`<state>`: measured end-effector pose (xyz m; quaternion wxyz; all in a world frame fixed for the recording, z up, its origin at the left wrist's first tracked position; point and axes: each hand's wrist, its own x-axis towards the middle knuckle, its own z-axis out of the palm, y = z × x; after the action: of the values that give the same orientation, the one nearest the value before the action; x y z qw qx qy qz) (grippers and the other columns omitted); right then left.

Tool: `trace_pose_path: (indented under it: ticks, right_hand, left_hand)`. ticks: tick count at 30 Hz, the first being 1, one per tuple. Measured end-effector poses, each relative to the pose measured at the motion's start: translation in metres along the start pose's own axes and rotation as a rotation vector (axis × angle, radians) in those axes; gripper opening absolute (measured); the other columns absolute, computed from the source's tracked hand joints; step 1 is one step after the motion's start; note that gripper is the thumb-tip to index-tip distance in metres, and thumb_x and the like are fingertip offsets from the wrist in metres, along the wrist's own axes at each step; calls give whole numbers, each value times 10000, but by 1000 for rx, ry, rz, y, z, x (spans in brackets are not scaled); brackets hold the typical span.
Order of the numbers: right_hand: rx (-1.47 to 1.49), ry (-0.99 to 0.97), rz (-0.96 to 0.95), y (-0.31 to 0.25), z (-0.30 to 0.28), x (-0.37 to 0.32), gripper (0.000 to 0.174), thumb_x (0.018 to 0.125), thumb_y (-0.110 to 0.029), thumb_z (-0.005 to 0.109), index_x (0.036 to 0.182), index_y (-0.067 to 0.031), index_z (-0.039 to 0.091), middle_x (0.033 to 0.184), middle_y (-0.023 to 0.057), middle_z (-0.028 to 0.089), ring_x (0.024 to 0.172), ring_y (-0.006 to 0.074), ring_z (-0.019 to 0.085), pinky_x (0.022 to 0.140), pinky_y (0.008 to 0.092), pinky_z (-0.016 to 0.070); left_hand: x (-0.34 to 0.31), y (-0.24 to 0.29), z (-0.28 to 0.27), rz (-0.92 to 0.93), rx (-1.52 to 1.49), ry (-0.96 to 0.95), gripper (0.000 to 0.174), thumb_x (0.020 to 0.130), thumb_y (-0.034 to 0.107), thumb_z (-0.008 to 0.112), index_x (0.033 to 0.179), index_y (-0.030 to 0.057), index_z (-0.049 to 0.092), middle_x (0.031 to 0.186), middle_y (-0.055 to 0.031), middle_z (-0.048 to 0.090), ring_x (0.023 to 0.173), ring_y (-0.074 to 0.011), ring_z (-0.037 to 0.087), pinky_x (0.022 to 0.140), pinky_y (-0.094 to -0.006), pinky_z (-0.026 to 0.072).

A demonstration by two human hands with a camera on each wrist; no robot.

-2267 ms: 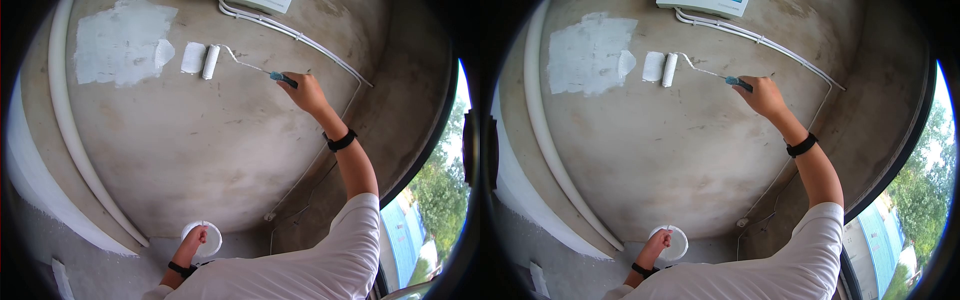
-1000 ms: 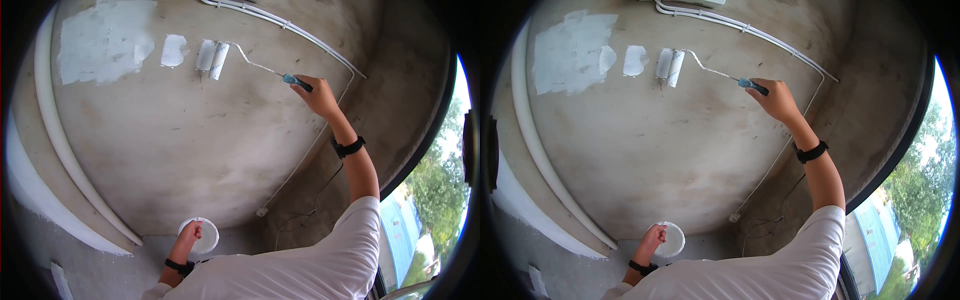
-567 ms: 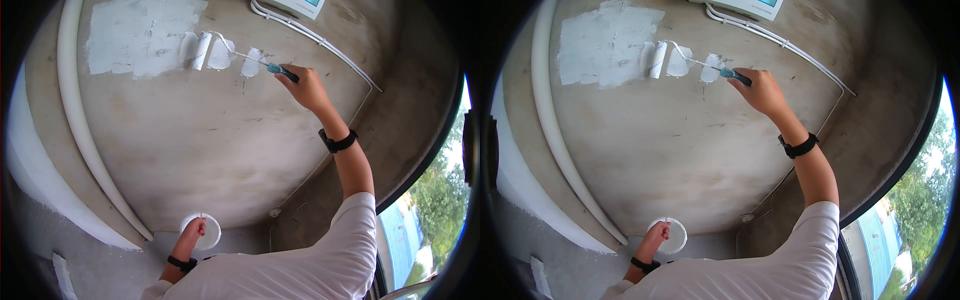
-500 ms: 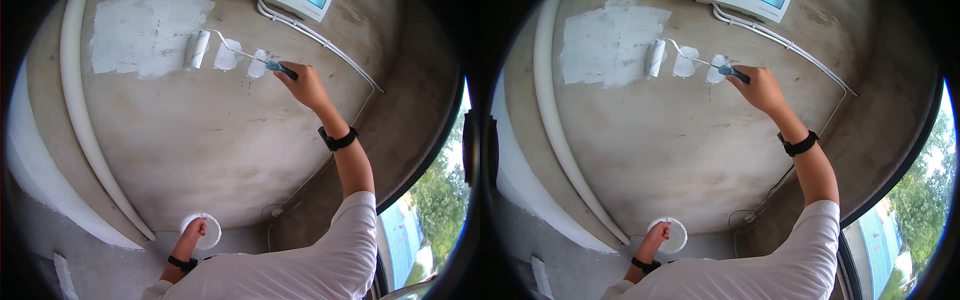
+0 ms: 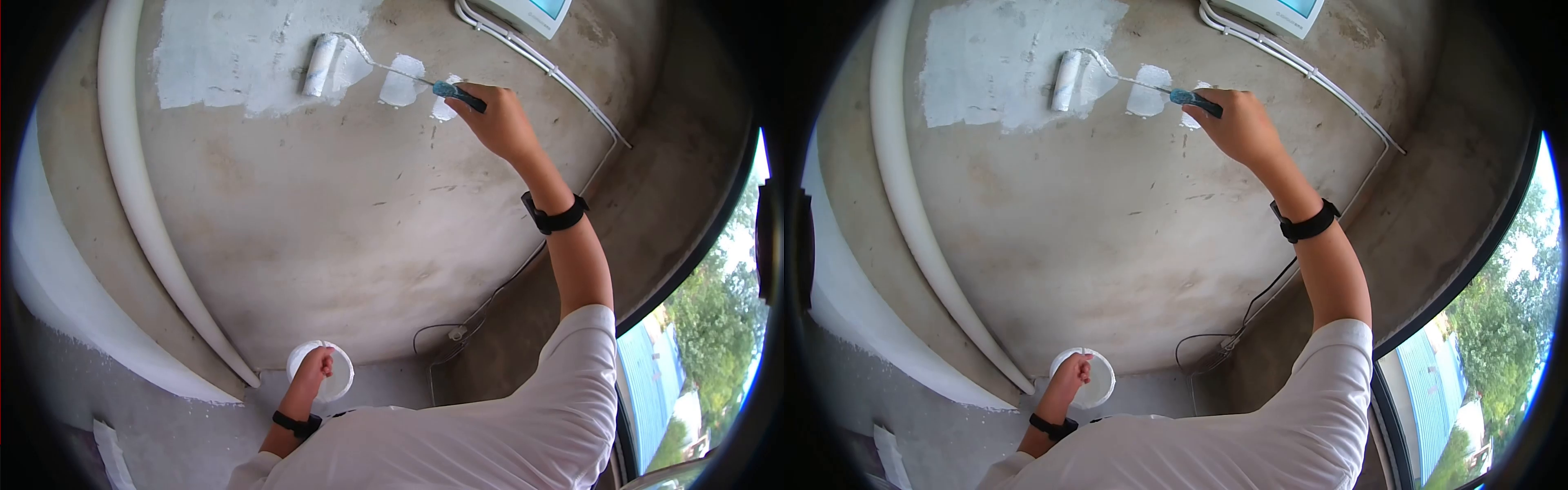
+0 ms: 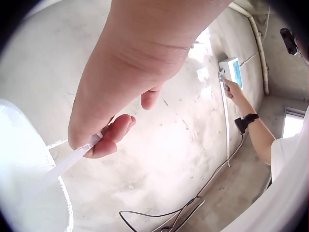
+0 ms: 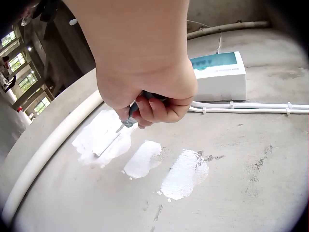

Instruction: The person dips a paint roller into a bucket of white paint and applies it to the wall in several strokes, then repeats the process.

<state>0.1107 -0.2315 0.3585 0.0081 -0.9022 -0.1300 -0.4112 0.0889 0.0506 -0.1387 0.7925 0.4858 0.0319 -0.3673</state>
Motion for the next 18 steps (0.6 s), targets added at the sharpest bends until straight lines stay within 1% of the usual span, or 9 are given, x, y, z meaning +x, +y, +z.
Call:
trace_pose_path:
  ticks: [4, 6, 8, 12, 14, 18]
  right_hand:
    - [-44, -10, 39, 4, -7, -6, 248, 920, -231, 711, 1071, -35, 727, 669, 145, 581, 560, 239, 438, 580, 327, 445]
    - [-44, -5, 54, 9, -9, -10, 250, 921, -234, 712, 1073, -37, 728, 680, 153, 595, 562, 247, 446, 587, 328, 453]
    - [-54, 44, -1, 17, -9, -14, 257, 920, -247, 714, 1075, -42, 731, 699, 168, 614, 562, 254, 465, 594, 333, 465]
    - [-65, 53, -18, 31, -12, -20, 265, 917, -256, 719, 1080, -47, 732, 697, 167, 613, 555, 258, 474, 590, 337, 468]
    - [-84, 32, 28, 35, -17, -23, 256, 914, -253, 723, 1067, -49, 734, 686, 159, 607, 549, 261, 479, 580, 339, 462]
    - [-113, 38, 20, 49, -23, -31, 247, 910, -254, 725, 1049, -50, 735, 665, 152, 590, 542, 263, 476, 570, 342, 454]
  left_hand:
    - [9, -4, 0, -14, 8, -15, 276, 883, 263, 637, 675, 155, 491, 587, 31, 472, 512, -90, 410, 593, -295, 392]
    - [9, -3, 5, -31, 15, 8, 269, 880, 260, 643, 685, 158, 488, 583, 31, 463, 508, -89, 405, 587, -295, 388]
    - [9, -3, 12, -27, 14, 1, 265, 877, 260, 648, 691, 160, 488, 583, 31, 462, 508, -89, 405, 590, -298, 390]
    - [9, -6, 23, -19, -12, -8, 257, 872, 258, 660, 704, 161, 491, 583, 31, 460, 507, -90, 405, 593, -300, 393]
    - [14, -12, 26, -30, -11, -13, 256, 873, 256, 659, 706, 158, 492, 584, 30, 461, 506, -90, 404, 593, -299, 394]
    - [17, -18, 42, -44, -8, 5, 253, 875, 254, 657, 709, 150, 496, 584, 29, 458, 506, -90, 401, 593, -297, 396]
